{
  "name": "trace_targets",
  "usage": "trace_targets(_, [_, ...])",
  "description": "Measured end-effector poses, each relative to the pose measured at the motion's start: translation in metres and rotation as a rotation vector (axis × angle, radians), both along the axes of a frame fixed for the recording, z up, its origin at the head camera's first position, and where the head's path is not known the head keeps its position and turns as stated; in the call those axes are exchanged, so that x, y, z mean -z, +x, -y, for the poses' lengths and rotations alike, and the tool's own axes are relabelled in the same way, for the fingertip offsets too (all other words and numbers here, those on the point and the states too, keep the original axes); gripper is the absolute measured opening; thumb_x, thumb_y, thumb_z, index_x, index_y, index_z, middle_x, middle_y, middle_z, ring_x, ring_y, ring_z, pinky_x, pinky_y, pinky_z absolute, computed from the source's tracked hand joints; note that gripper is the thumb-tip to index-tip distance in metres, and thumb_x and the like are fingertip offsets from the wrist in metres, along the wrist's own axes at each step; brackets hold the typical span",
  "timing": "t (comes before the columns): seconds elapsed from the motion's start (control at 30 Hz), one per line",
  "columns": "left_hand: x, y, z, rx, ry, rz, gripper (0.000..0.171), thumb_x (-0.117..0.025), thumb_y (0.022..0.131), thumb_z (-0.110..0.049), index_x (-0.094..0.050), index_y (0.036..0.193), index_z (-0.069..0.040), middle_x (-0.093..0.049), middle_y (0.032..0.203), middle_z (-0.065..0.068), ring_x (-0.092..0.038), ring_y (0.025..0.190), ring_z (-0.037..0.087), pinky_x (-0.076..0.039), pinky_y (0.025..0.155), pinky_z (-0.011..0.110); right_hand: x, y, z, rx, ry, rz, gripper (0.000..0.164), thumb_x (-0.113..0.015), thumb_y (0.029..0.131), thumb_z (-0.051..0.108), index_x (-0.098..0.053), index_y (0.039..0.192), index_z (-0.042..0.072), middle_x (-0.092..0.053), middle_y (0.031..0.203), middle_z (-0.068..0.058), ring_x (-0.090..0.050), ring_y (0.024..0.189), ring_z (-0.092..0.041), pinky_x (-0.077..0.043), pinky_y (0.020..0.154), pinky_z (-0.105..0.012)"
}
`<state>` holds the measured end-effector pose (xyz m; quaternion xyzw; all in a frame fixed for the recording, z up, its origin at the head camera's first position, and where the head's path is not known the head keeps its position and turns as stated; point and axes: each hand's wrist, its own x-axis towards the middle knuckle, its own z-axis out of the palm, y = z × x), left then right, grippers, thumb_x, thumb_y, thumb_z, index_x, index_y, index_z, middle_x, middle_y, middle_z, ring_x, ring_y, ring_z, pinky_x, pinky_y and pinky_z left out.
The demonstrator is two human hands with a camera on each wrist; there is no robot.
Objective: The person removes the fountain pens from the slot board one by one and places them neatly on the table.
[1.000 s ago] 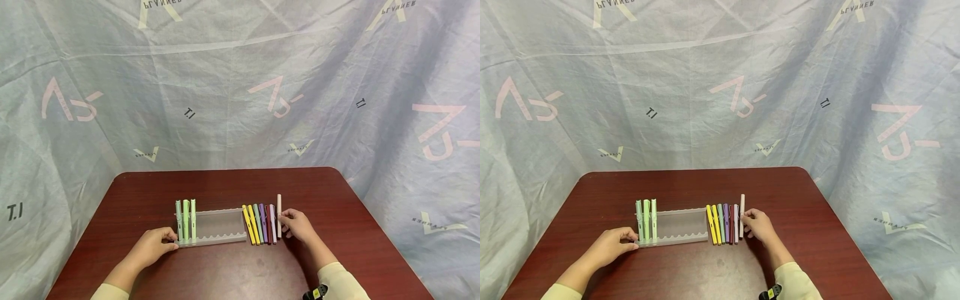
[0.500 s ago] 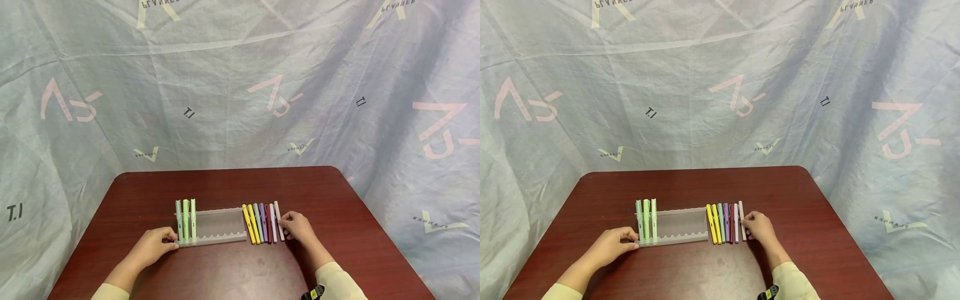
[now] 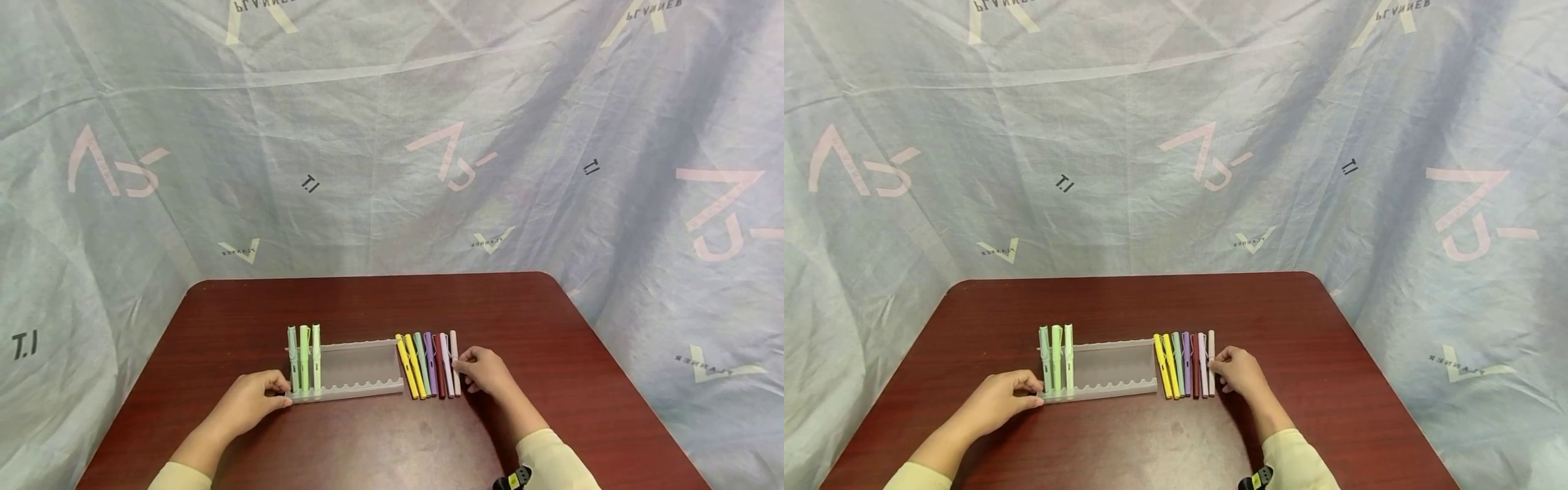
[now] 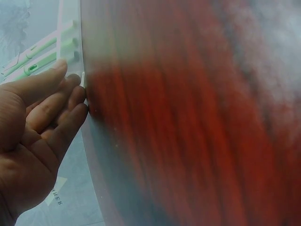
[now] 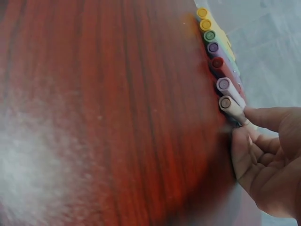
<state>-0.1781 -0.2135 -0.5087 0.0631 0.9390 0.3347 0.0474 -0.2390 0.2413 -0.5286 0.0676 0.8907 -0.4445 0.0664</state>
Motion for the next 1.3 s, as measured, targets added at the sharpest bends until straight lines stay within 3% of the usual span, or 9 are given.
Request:
trace_targets(0.5, [-0.001,0.001,0.000,0.006,0.011,0.004,0.014,-0.081,0.080,-0.023,-0.069,0.088,-0.023,-0.071,0.092,-0.010,-0.065,0.086,0.007,-0.051,0.076,0.032,-0.002,-0.002,-0.001,-0.004,-0.018,0.021,0.020,-0.071,0.090,0.019,-0.063,0.094,0.002,-0.061,0.078,-0.010,-0.059,0.063,-0.020,-0.056,0.052,-0.034])
trace_targets(0.7, [0.000,0.000,0.000,-0.001,0.016,0.012,0.015,-0.081,0.080,-0.022,-0.069,0.087,-0.025,-0.071,0.092,-0.012,-0.064,0.086,0.007,-0.051,0.076,0.030,-0.008,-0.004,0.004,-0.005,0.056,-0.139,0.025,-0.069,0.093,0.030,-0.063,0.102,0.008,-0.063,0.079,-0.006,-0.060,0.060,-0.017,-0.053,0.051,-0.029])
trace_targets(0.8, [0.002,0.000,0.001,0.001,0.015,0.004,0.015,-0.081,0.080,-0.021,-0.068,0.087,-0.024,-0.070,0.092,-0.012,-0.064,0.086,0.007,-0.051,0.075,0.031,-0.014,-0.003,0.015,-0.076,0.009,-0.211,0.021,-0.068,0.094,0.031,-0.065,0.102,0.012,-0.064,0.080,-0.009,-0.061,0.063,-0.020,-0.052,0.054,-0.030])
trace_targets(0.93, [0.003,-0.001,0.001,0.002,0.008,0.000,0.015,-0.081,0.080,-0.022,-0.068,0.086,-0.025,-0.070,0.092,-0.012,-0.064,0.086,0.006,-0.051,0.075,0.030,-0.020,0.001,0.038,-0.246,-0.064,-0.212,0.018,-0.066,0.095,0.029,-0.068,0.100,0.012,-0.068,0.081,-0.012,-0.065,0.068,-0.023,-0.055,0.060,-0.033])
trace_targets(1.1, [0.003,-0.001,0.002,0.002,0.011,0.005,0.015,-0.081,0.080,-0.022,-0.068,0.086,-0.025,-0.070,0.092,-0.012,-0.064,0.085,0.005,-0.051,0.075,0.030,-0.023,0.003,0.073,-0.424,0.005,-0.252,0.021,-0.063,0.096,0.036,-0.071,0.102,0.017,-0.070,0.087,-0.001,-0.065,0.078,-0.012,-0.054,0.070,-0.027])
trace_targets(1.23, [0.002,-0.001,0.001,0.000,0.017,0.013,0.015,-0.081,0.080,-0.022,-0.068,0.087,-0.025,-0.070,0.092,-0.012,-0.064,0.085,0.005,-0.051,0.075,0.030,-0.025,0.003,0.101,-0.503,0.053,-0.289,0.029,-0.062,0.096,0.041,-0.072,0.109,0.017,-0.070,0.096,0.008,-0.062,0.082,-0.005,-0.050,0.075,-0.025])
trace_targets(1.3, [0.002,-0.001,0.001,-0.003,0.017,0.016,0.015,-0.081,0.080,-0.022,-0.068,0.087,-0.025,-0.070,0.092,-0.013,-0.064,0.085,0.005,-0.051,0.075,0.030,-0.026,0.004,0.115,-0.528,0.011,-0.256,0.033,-0.063,0.096,0.041,-0.071,0.113,0.014,-0.070,0.099,0.007,-0.065,0.081,-0.008,-0.052,0.073,-0.026])
